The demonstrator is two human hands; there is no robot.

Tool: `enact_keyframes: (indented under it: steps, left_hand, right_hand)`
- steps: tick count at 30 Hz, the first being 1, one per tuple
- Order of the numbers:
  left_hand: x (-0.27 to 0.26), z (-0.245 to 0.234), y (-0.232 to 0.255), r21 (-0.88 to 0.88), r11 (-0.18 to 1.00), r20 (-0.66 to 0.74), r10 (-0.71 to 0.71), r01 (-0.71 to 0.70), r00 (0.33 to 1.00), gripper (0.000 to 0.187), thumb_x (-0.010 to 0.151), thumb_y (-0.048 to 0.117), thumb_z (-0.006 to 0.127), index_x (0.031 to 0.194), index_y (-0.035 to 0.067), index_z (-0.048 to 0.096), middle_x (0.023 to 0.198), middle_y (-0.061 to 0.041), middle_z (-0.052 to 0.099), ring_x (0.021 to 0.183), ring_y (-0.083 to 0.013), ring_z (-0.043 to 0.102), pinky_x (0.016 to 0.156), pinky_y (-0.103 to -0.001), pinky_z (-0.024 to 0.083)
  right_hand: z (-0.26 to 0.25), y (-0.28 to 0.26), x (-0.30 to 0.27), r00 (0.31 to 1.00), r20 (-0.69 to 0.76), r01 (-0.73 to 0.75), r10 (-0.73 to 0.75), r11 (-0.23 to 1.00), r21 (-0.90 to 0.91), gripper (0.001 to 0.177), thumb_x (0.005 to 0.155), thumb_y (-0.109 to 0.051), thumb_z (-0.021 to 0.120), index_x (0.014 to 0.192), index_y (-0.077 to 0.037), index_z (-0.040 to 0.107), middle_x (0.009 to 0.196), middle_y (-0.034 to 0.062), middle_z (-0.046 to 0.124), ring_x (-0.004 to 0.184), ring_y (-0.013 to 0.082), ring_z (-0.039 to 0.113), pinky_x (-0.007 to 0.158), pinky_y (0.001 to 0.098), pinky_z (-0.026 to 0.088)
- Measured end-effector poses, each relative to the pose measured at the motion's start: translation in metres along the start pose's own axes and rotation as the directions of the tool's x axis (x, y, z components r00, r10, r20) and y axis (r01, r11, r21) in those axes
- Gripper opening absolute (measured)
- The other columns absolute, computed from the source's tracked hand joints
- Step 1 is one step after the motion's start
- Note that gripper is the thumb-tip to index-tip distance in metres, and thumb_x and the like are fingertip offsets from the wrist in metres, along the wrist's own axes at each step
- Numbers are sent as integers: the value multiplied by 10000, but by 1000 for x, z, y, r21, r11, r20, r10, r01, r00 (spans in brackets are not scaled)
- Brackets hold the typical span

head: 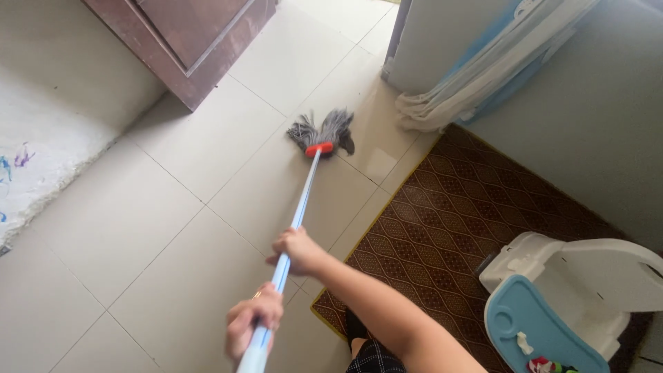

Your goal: The recorder uses a mop to clean the tiled floor of a room.

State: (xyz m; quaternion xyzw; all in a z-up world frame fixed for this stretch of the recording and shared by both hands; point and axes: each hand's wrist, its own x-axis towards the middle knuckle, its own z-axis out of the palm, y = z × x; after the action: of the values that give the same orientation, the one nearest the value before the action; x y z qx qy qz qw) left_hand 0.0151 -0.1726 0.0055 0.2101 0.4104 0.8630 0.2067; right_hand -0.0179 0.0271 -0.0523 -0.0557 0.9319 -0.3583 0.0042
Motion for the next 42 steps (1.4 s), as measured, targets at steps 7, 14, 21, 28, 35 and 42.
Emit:
enact_keyframes:
  steps: [7, 14, 21, 28, 35, 42]
  left_hand:
    - [-114, -90, 70, 262, 964, 134, -89, 51, 987, 519, 1023, 318, 369, 603, 55, 524, 567, -132, 633, 651, -262, 669, 1057, -520, 462]
    - [-153, -74, 78, 177, 984, 203, -32, -4, 979, 524, 1030, 347, 378, 623, 54, 529, 581, -111, 619, 637, -241, 634, 1064, -500, 445]
    - [-146, -52, 66, 96, 994, 259, 26, -52, 966, 530, 1037, 376, 387, 644, 52, 534, 596, -90, 605, 624, -221, 598, 1071, -480, 428]
    - [-58, 17, -42, -36, 999, 83, -32, 35, 996, 496, 1051, 358, 464, 687, 32, 549, 668, -108, 601, 680, -261, 570, 1208, -488, 274]
    - [71, 42, -123, -191, 975, -138, -143, 115, 980, 616, 1092, 412, 327, 659, 43, 564, 643, -132, 552, 1062, -292, 524, 1181, -480, 232]
    - [59, -7, -11, -163, 982, 10, -99, 100, 995, 816, 1124, 617, 245, 658, 13, 534, 605, -107, 511, 918, -325, 511, 1262, -540, 163]
  right_hand:
    - [37, -158, -62, 991, 127, -46, 41, 998, 42, 297, 825, -407, 742, 669, -167, 662, 699, 20, 664, 856, 288, 612, 763, 498, 393]
    - [73, -230, -140, 985, 78, 134, -152, 971, 197, 234, 821, -368, 692, 729, -156, 661, 643, 57, 632, 770, 308, 630, 822, 449, 455]
    - [61, -164, -133, 989, 78, 130, -127, 991, -33, 146, 844, -277, 705, 718, -208, 679, 702, 17, 645, 777, 265, 618, 882, 426, 465]
    - [20, 15, -80, 992, 47, -111, 120, 980, -164, 111, 795, -190, 752, 693, -183, 709, 728, 39, 654, 845, 238, 619, 895, 423, 467]
    - [-34, 130, -3, 954, -254, -175, 158, 983, -47, 271, 741, -244, 856, 681, -59, 667, 848, 109, 729, 1079, 305, 662, 1087, 495, 398]
    - [-45, 35, 27, 990, -139, 26, -38, 996, -84, 349, 828, -310, 750, 584, -127, 581, 620, 89, 622, 660, 300, 628, 840, 401, 507]
